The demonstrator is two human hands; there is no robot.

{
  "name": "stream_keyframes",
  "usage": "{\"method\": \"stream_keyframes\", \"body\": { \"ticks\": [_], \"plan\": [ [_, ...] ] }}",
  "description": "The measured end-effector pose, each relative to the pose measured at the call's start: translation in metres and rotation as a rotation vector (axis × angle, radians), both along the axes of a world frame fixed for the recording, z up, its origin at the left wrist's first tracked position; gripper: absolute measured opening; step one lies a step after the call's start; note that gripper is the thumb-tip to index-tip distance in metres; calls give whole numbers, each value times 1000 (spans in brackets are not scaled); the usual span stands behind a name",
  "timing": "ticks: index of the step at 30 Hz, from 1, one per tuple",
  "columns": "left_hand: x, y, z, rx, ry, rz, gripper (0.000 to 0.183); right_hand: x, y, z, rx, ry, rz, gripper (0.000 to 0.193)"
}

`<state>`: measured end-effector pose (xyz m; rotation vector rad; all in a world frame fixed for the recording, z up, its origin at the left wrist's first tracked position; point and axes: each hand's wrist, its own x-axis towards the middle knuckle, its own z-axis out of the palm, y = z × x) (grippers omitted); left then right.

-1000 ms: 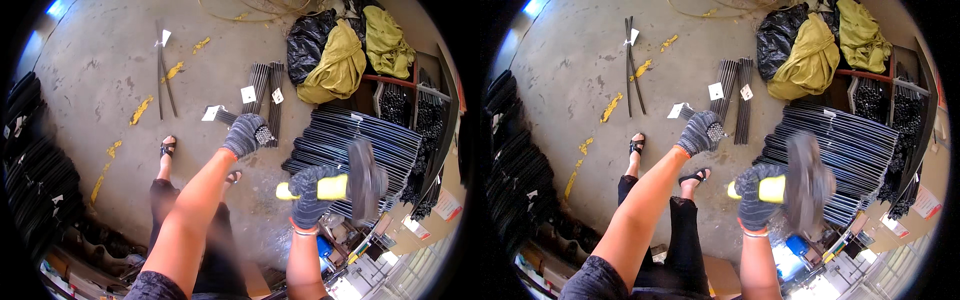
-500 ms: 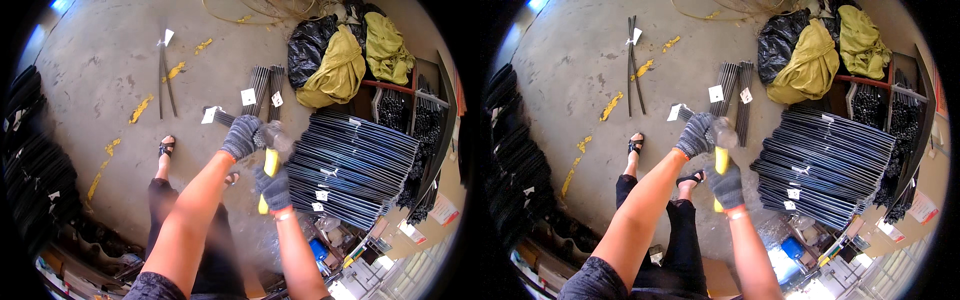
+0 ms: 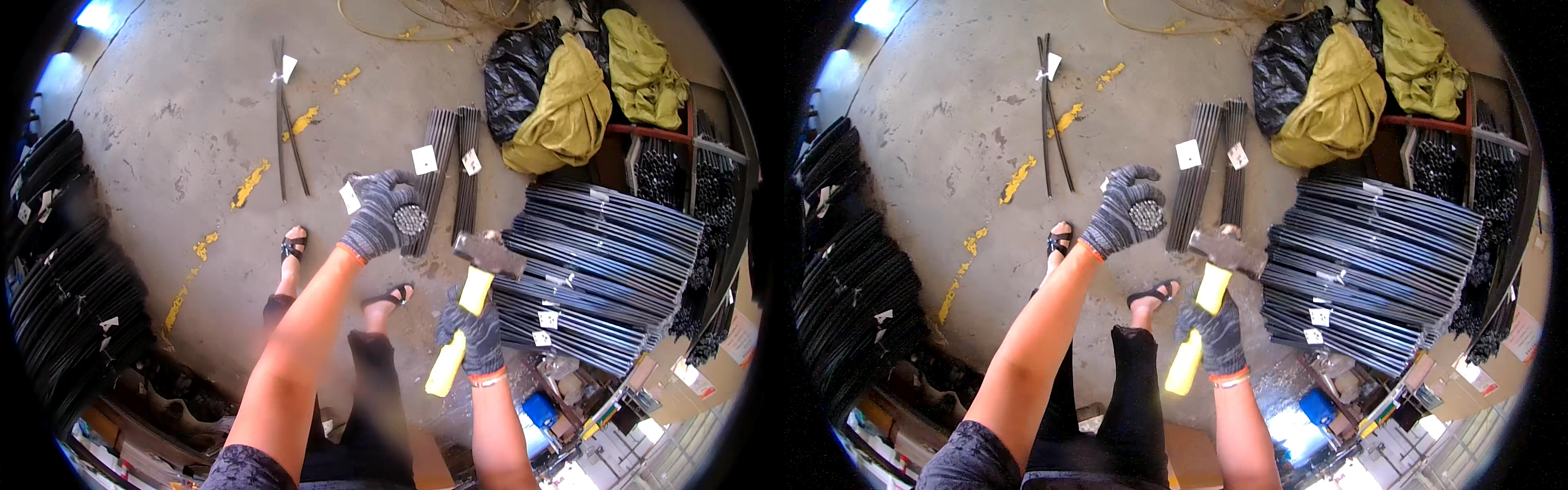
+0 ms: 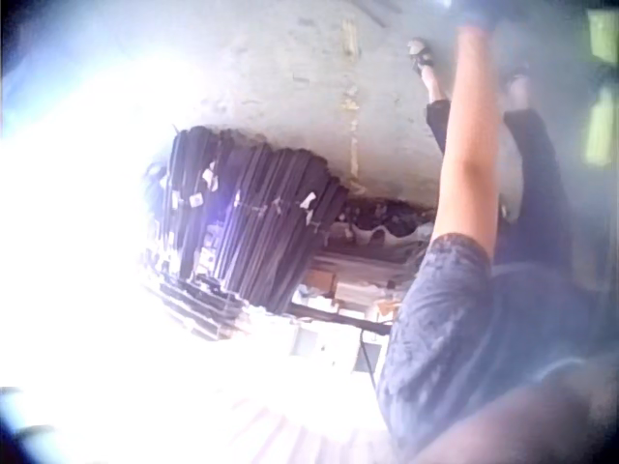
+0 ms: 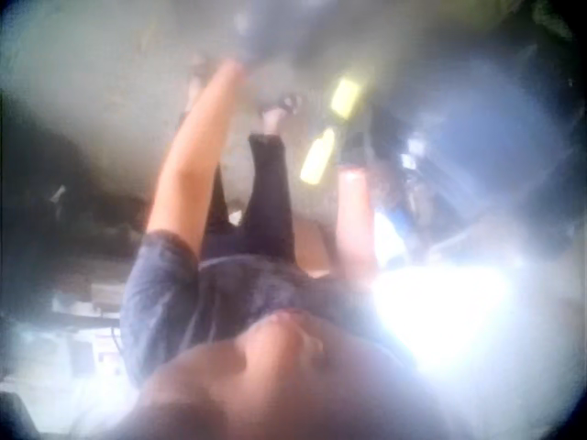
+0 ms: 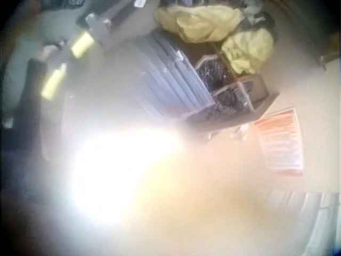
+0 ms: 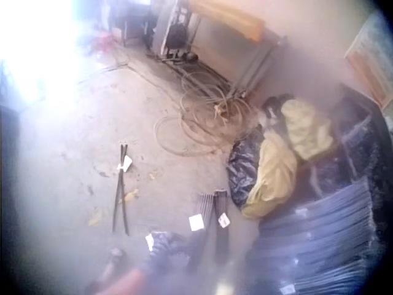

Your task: The person gathers several metal pipes and uses a hammer to strike the ends of the bundle.

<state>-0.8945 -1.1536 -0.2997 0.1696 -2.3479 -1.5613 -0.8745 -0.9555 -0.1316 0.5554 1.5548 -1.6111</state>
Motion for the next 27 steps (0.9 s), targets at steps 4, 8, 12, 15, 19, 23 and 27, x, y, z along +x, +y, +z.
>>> {"method": "stream_keyframes", "body": {
  "ticks": [4,8,12,15,19,23,27],
  "plan": [
    [-9,5,-10,61,-61,95,17,-10,-25,6,223,382,179,30],
    [-17,3,-3,73,-43,234,13,-37,-66,68,399,785,156,15],
    [-28,8,-3,33,-23,240,14,-29,-54,5,518,1151,318,16],
    [-29,7,-9,3,-42,205,16,-32,-51,-16,793,951,705,35],
    [-18,-3,-11,33,-92,238,18,-44,-65,9,746,1326,518,32],
    [-17,-6,3,114,-124,181,22,-30,-70,12,501,1066,180,11],
    [-20,5,-14,-34,-77,238,19,-24,-63,-19,791,1194,651,17]
  ]
}}
